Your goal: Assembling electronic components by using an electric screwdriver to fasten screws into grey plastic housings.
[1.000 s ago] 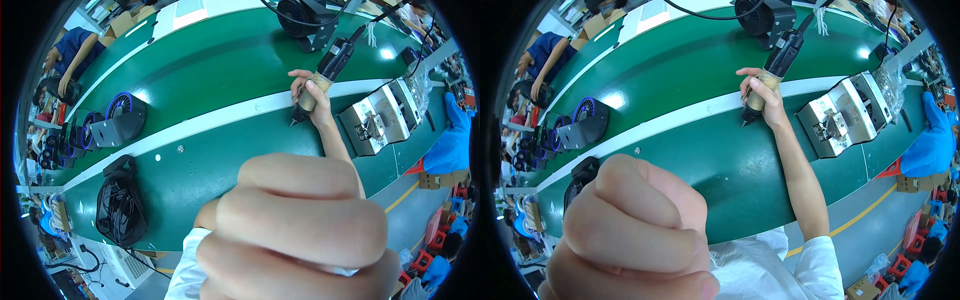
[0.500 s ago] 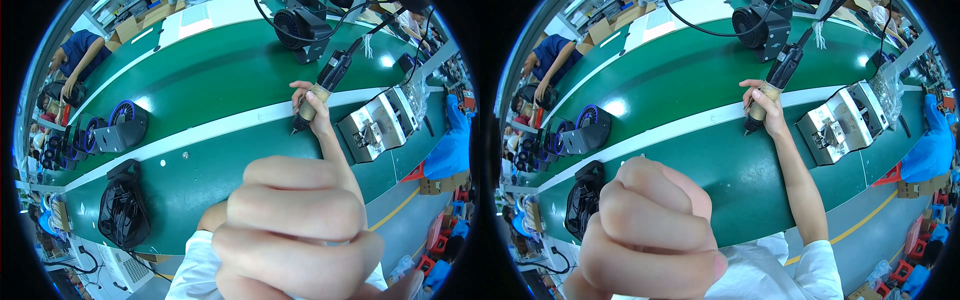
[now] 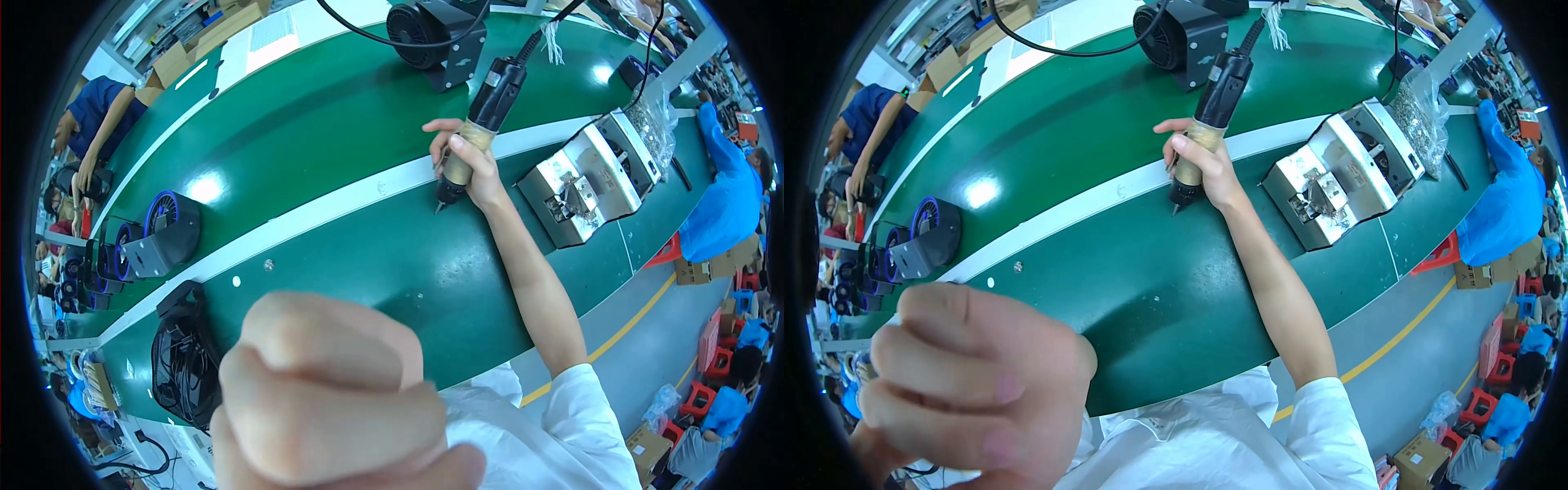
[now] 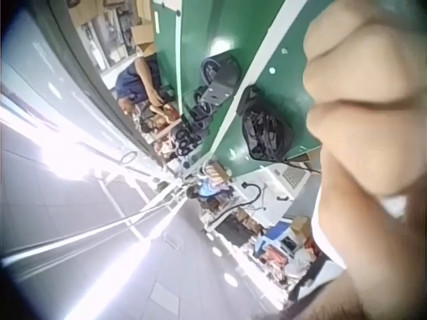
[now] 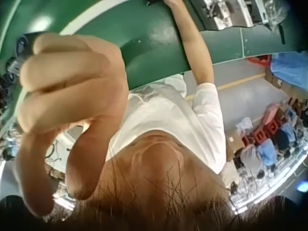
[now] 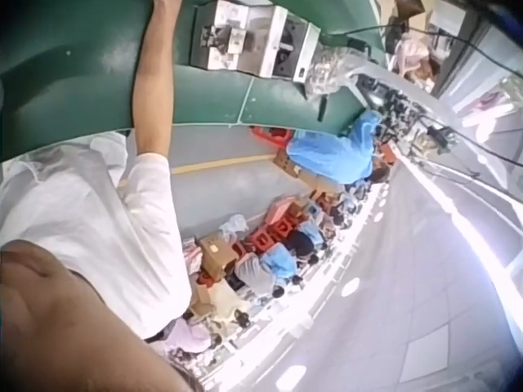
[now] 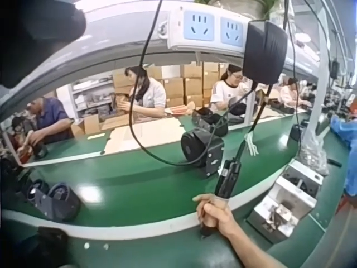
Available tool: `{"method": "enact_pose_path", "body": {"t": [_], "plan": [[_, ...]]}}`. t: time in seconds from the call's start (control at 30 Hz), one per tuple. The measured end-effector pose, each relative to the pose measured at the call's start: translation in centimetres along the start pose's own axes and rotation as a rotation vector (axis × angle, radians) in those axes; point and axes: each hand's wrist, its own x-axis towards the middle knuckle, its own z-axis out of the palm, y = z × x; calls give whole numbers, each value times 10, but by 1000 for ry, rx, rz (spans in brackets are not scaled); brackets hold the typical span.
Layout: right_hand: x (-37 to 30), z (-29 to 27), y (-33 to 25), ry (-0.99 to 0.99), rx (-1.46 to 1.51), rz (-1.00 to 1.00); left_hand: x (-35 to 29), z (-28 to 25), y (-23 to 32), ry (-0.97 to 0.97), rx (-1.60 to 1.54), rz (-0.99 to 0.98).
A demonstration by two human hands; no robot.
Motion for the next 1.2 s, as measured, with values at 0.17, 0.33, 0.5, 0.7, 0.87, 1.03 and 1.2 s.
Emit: {"method": "enact_pose_path", "body": {"t": [0.17,0.33,0.5,0.7,0.87,1.03,1.2], "plan": [[1,-4,1,5,-22,-4,-4,-25,9,-35,11,-49],[2,0,1,13,-26,-4,-4,-49,18,-77,22,-73],[1,-1,3,4,-13,-4,2,-67,26,-128,20,-66],[2,-1,3,8,-13,-2,9,-83,34,-195,17,-45],[-1,-4,2,9,-17,-13,14,-90,37,-250,9,-24],[-3,-3,4,25,-12,0,9,-94,33,-291,-27,-33],[-1,3,0,21,-8,0,5,-94,30,-319,-74,-77]]}}
